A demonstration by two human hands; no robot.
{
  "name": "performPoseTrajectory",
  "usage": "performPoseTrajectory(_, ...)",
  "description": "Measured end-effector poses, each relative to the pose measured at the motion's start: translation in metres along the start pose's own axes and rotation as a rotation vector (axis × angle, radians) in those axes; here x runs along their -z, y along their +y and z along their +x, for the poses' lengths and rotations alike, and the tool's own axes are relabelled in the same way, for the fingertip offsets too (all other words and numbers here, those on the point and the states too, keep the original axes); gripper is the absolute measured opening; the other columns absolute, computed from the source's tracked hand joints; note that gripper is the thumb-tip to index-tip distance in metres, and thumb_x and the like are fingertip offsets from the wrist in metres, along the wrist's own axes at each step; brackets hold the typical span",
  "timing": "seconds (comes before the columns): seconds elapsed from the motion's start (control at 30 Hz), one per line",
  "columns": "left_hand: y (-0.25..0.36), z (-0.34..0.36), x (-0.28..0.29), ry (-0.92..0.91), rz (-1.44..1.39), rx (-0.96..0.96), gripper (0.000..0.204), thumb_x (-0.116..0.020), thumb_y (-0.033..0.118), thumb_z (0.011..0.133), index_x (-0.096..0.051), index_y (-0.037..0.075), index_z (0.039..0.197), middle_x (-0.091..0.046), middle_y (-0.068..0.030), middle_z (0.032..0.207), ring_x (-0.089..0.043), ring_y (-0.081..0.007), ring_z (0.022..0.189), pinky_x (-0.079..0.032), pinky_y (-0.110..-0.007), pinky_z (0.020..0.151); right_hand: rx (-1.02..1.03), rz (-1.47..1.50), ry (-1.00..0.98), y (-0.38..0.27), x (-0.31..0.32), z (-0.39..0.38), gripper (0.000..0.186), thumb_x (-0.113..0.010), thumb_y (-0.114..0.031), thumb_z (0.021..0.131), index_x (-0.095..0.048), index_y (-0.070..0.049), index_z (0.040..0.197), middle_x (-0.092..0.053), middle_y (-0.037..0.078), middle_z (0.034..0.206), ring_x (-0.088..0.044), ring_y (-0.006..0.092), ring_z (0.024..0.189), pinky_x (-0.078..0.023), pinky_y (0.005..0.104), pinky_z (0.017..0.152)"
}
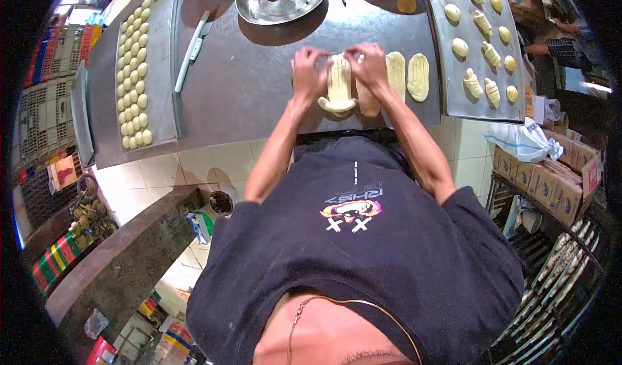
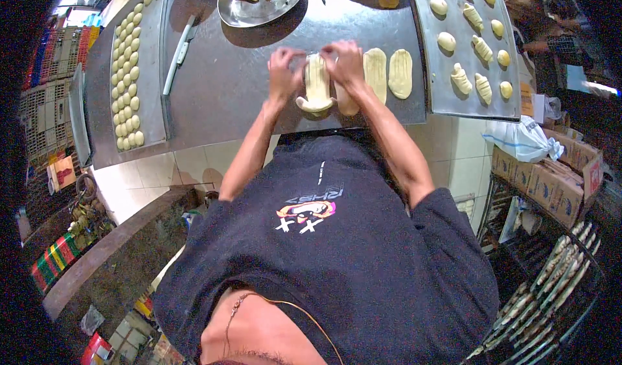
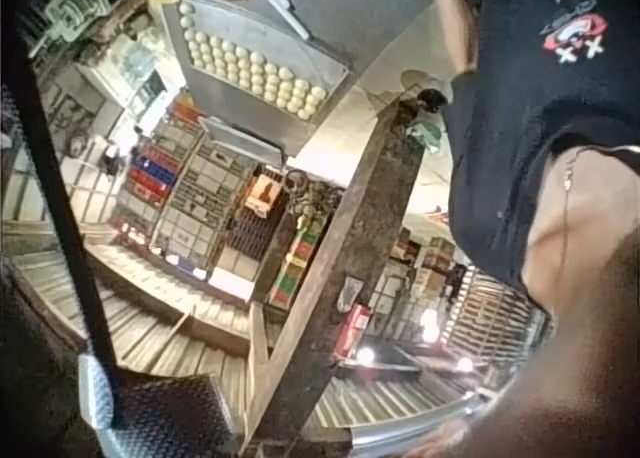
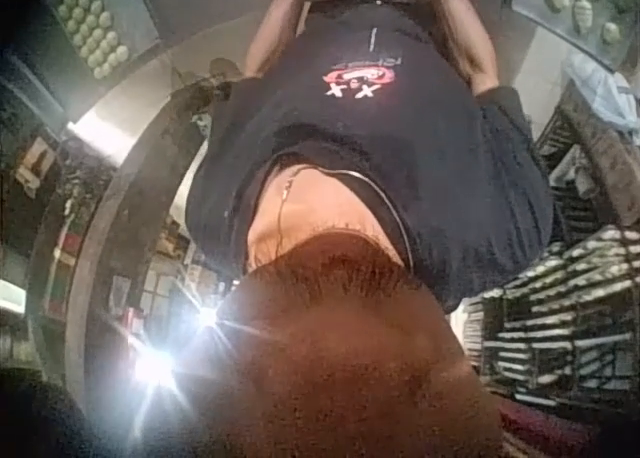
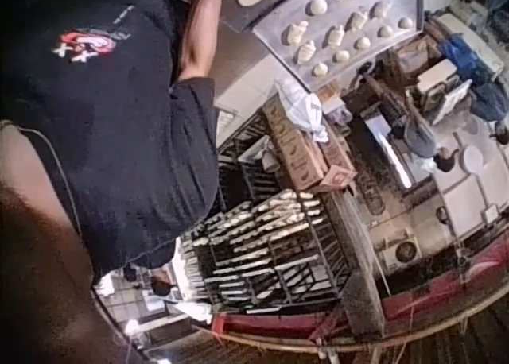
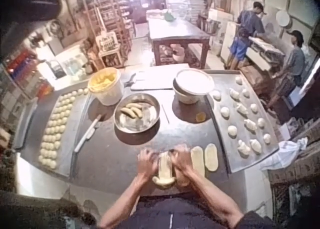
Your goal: The person rolls dough with banana slices inside, then dips the round dough balls into shredded cheese toppings before placing them into a baking tray.
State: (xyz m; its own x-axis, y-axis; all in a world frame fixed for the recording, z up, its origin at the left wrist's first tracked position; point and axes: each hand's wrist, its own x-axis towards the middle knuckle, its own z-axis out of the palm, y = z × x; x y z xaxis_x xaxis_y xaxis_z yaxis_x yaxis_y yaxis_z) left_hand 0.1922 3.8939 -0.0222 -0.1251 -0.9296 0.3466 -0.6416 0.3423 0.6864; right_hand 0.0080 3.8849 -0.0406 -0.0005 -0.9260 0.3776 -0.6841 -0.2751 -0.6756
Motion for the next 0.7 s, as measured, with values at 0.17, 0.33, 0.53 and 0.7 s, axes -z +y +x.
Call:
performPoseTrajectory(0.17, 0.011, -0.105, 0.033, -0.145, -0.034, -0.393, 0.020, -0.076, 0.017, 0.072, -0.072, 0.018, 0.091, -0.059, -0.0067, 0.100, -0.056, -0.0259, 0.097, -0.040, -0.042, 0.081, 0.475, 0.090, -0.482, -0.037, 0.051, -0.085, 0.024, -0.072, -0.006, 0.066, -0.074, -0.013, 0.088, -0.064, 0.003, 0.094, -0.056, 0.0236, 0.088, -0.046, 0.0369, 0.078)
performPoseTrajectory(0.33, 0.003, -0.102, 0.025, -0.178, 0.119, -0.443, 0.019, -0.070, 0.022, 0.077, -0.070, 0.015, 0.095, -0.061, -0.0054, 0.108, -0.056, -0.0262, 0.104, -0.036, -0.045, 0.093, 0.489, -0.137, -0.413, -0.031, 0.037, -0.106, 0.026, -0.067, -0.017, 0.072, -0.072, -0.012, 0.097, -0.059, 0.005, 0.114, -0.053, 0.0252, 0.109, -0.043, 0.0412, 0.092)
performPoseTrajectory(0.53, -0.018, -0.092, 0.028, -0.272, -0.011, -0.375, 0.031, -0.068, 0.013, 0.077, -0.064, 0.010, 0.108, -0.066, -0.0040, 0.108, -0.059, -0.0233, 0.108, -0.039, -0.042, 0.094, 0.523, -0.079, -0.407, -0.032, 0.040, -0.102, 0.027, -0.065, -0.015, 0.075, -0.070, -0.010, 0.100, -0.059, 0.005, 0.116, -0.053, 0.0240, 0.116, -0.042, 0.0407, 0.096)
performPoseTrajectory(0.7, -0.006, -0.088, 0.024, -0.271, 0.015, -0.431, 0.035, -0.071, 0.018, 0.076, -0.064, 0.010, 0.109, -0.067, -0.0024, 0.110, -0.060, -0.0230, 0.106, -0.041, -0.041, 0.094, 0.481, -0.052, -0.363, -0.039, 0.038, -0.102, 0.025, -0.064, -0.013, 0.079, -0.068, -0.009, 0.103, -0.063, 0.005, 0.111, -0.058, 0.0239, 0.109, -0.044, 0.0395, 0.094)
